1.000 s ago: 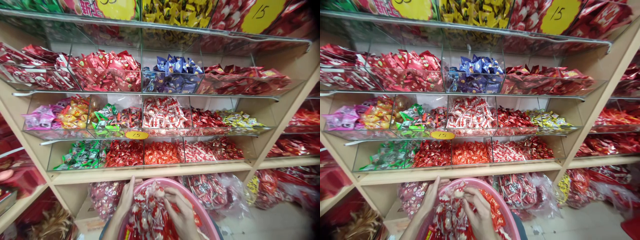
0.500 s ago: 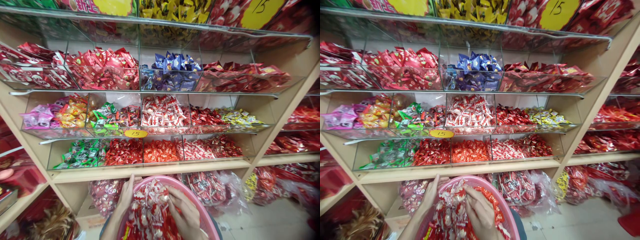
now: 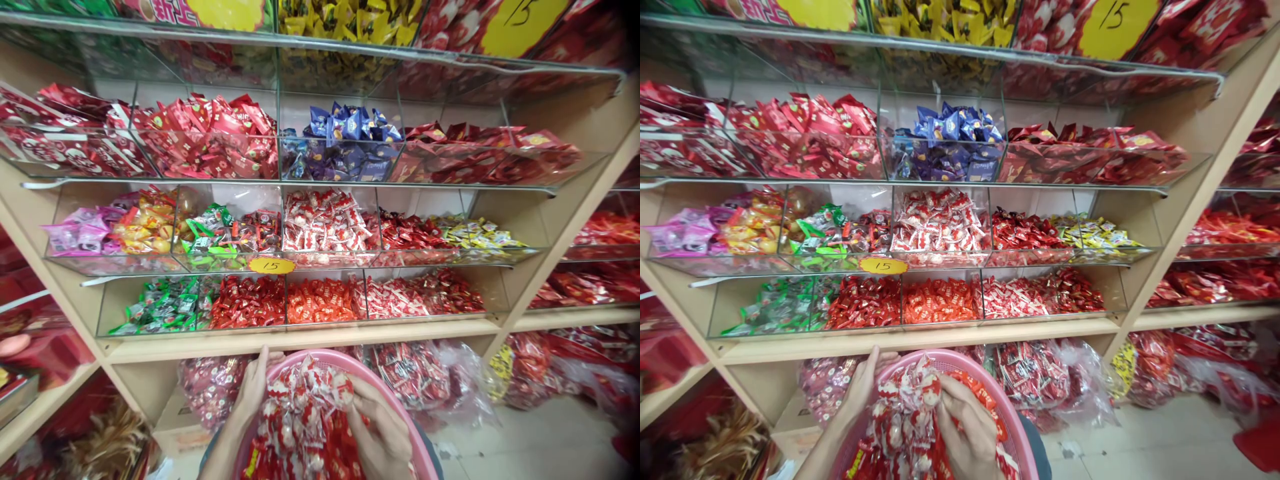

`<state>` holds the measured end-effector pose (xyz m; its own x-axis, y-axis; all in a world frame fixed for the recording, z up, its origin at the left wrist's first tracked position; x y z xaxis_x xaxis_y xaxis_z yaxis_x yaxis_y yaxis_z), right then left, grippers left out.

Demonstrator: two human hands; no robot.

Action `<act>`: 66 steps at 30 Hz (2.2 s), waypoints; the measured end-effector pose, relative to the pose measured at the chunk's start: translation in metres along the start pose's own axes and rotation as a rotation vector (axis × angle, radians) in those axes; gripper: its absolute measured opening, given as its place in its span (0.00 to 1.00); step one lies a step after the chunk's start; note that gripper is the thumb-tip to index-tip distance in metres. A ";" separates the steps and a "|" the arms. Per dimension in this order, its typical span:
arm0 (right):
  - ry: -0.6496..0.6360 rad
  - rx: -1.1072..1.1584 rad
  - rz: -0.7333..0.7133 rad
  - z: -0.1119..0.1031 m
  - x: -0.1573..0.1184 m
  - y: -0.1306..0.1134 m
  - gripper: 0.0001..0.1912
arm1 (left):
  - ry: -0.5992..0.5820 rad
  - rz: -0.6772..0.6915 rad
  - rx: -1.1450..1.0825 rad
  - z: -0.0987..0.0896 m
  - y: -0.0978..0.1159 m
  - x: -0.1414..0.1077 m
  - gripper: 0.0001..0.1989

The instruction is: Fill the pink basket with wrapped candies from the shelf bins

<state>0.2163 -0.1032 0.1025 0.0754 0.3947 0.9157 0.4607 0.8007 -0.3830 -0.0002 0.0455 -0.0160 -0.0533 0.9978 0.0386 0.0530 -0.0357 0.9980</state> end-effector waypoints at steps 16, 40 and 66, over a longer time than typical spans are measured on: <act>0.145 0.067 0.132 -0.002 -0.012 0.003 0.07 | 0.002 0.014 -0.002 -0.001 -0.003 0.001 0.31; 0.144 0.136 0.635 0.011 -0.028 0.069 0.10 | -0.007 0.007 -0.008 -0.002 -0.002 0.001 0.34; -0.001 -0.026 0.413 0.015 -0.007 0.084 0.08 | 0.007 0.107 -0.016 0.003 0.025 -0.001 0.23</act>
<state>0.2412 -0.0315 0.0620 0.2572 0.6808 0.6858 0.4143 0.5635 -0.7147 0.0037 0.0442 0.0091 -0.0553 0.9879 0.1450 0.0431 -0.1427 0.9888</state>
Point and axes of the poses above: each hand's wrist, its own x-axis towards the middle knuckle, its own z-axis out of the palm, y = z × x, the point moved 7 cm from there along x, towards the middle knuckle, and after that the axes turned 4 degrees about y, right-handed, at the moved point
